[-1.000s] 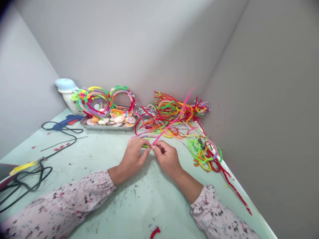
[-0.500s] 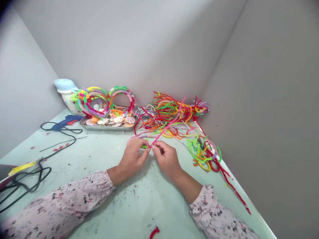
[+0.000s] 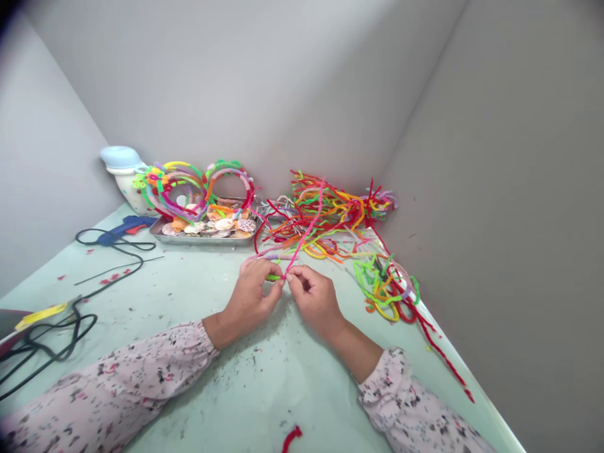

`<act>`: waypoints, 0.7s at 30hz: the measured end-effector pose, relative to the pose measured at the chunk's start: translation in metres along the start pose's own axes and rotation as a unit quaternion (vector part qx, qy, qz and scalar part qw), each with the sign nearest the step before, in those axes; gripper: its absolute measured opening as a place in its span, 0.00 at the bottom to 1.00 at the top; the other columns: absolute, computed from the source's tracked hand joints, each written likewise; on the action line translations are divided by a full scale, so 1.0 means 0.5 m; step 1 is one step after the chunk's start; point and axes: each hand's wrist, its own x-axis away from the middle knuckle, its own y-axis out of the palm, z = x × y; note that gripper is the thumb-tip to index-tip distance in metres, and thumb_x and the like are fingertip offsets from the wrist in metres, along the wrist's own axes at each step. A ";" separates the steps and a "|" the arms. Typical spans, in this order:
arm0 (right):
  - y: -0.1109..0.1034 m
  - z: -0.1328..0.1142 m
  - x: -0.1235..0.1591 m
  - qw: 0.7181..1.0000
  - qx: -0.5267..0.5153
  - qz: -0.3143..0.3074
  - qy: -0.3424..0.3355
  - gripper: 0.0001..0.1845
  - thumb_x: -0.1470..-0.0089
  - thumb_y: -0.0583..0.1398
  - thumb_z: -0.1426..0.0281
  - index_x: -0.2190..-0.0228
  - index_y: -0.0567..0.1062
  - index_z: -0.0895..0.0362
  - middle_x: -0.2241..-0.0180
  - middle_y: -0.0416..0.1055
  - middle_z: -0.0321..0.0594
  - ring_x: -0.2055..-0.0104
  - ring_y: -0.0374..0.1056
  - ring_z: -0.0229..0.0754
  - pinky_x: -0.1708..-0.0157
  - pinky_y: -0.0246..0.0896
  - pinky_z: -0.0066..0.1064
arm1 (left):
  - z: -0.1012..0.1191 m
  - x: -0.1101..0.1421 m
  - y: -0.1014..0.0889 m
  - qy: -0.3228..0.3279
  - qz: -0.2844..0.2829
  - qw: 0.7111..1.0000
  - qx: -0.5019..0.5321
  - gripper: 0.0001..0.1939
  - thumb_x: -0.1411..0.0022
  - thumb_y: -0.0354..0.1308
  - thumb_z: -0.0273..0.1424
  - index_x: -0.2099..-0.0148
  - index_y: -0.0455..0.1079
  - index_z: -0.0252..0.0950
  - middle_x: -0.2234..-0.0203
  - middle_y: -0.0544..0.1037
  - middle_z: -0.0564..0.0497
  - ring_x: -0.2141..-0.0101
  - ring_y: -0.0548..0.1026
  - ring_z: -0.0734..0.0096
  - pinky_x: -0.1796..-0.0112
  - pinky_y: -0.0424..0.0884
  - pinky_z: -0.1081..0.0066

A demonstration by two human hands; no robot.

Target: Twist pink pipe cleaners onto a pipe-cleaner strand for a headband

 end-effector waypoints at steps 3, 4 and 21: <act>0.000 0.000 0.000 1.000 -0.003 0.000 -0.002 0.11 0.45 0.56 0.62 0.68 0.73 0.56 0.80 0.64 0.31 0.79 0.60 0.34 0.76 0.57 0.25 | 0.001 -0.001 0.000 -0.002 0.001 1.000 0.001 0.03 0.42 0.53 0.26 0.63 0.64 0.35 0.69 0.71 0.51 0.63 0.68 0.66 0.55 0.59 0.62; 0.000 0.001 -0.001 1.000 -0.005 -0.001 -0.002 0.11 0.45 0.56 0.62 0.68 0.73 0.56 0.80 0.65 0.31 0.79 0.60 0.34 0.76 0.56 0.25 | 0.002 -0.002 0.000 -0.003 0.003 1.000 0.002 0.03 0.42 0.53 0.26 0.64 0.64 0.35 0.69 0.71 0.51 0.64 0.68 0.66 0.55 0.59 0.62; 0.001 0.010 0.001 1.000 -0.011 -0.011 -0.018 0.10 0.45 0.56 0.63 0.66 0.73 0.56 0.79 0.65 0.32 0.79 0.60 0.34 0.76 0.57 0.25 | 0.011 -0.004 -0.006 -0.022 0.005 1.000 0.012 0.01 0.43 0.52 0.27 0.65 0.64 0.36 0.71 0.72 0.51 0.63 0.69 0.65 0.55 0.61 0.61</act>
